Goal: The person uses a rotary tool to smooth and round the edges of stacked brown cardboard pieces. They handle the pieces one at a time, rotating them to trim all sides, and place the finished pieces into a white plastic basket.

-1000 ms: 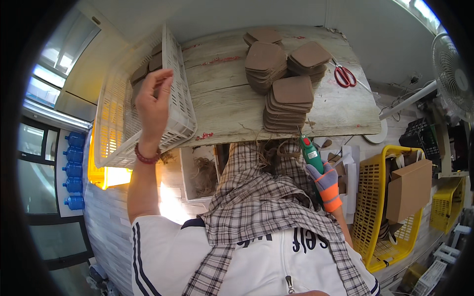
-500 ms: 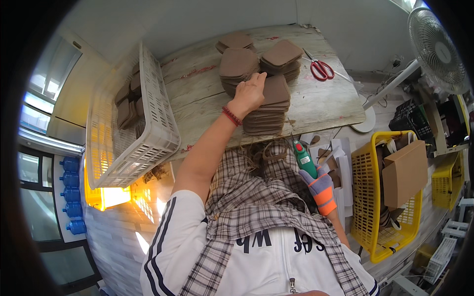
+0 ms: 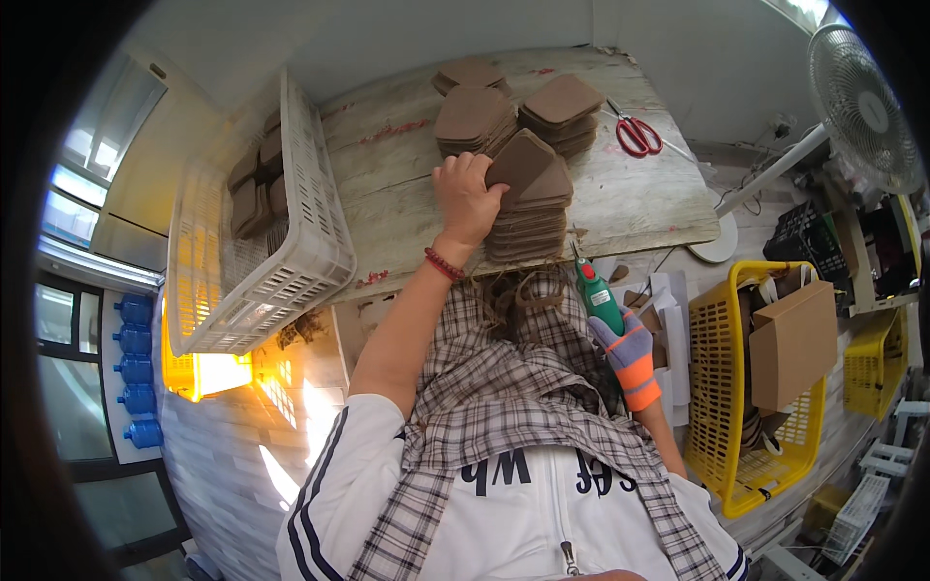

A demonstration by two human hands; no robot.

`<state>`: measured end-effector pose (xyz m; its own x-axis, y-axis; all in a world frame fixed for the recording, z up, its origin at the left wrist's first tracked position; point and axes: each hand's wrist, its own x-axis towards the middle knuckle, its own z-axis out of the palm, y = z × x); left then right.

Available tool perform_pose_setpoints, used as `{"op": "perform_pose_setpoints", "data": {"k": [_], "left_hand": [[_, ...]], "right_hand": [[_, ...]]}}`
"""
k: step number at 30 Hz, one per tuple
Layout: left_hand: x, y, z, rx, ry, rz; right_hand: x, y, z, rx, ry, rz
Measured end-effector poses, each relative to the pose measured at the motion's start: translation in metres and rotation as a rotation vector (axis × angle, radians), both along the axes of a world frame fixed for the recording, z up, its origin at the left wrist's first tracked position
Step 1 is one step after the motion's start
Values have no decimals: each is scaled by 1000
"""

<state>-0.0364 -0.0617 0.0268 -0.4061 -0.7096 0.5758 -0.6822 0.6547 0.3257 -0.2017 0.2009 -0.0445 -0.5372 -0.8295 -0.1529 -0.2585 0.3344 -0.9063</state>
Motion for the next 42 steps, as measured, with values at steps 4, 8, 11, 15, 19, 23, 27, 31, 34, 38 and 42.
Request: {"op": "perform_pose_setpoints", "data": {"k": [4, 8, 11, 15, 19, 23, 27, 31, 34, 38, 42], "left_hand": [[17, 7, -28, 707, 958, -274], [4, 40, -26, 1010, 1684, -384], [0, 50, -31, 1069, 1875, -457], [-7, 56, -27, 1089, 1971, -511], [-13, 63, -21, 1145, 2000, -514], [-18, 72, -21, 1215, 1978, -529], [-21, 81, -22, 1268, 1942, -556], [-24, 90, -30, 1305, 1869, -586], [-26, 96, -35, 1329, 1824, -608], [-28, 104, -38, 1384, 1793, -611], [-27, 110, -45, 1427, 1758, -623]], "right_hand": [[3, -11, 6, -69, -14, 27], [15, -23, 35, -92, -291, 40], [20, -30, 48, -89, -345, 82], [23, -32, 57, -84, -376, 90], [25, -31, 62, -99, -399, 70], [26, -31, 67, -130, -398, 68], [28, -32, 71, -172, -397, 48], [27, -32, 80, -166, -410, 41], [26, -33, 80, -154, -410, 18], [26, -34, 84, -176, -406, -22], [23, -37, 86, -177, -381, -12]]}}
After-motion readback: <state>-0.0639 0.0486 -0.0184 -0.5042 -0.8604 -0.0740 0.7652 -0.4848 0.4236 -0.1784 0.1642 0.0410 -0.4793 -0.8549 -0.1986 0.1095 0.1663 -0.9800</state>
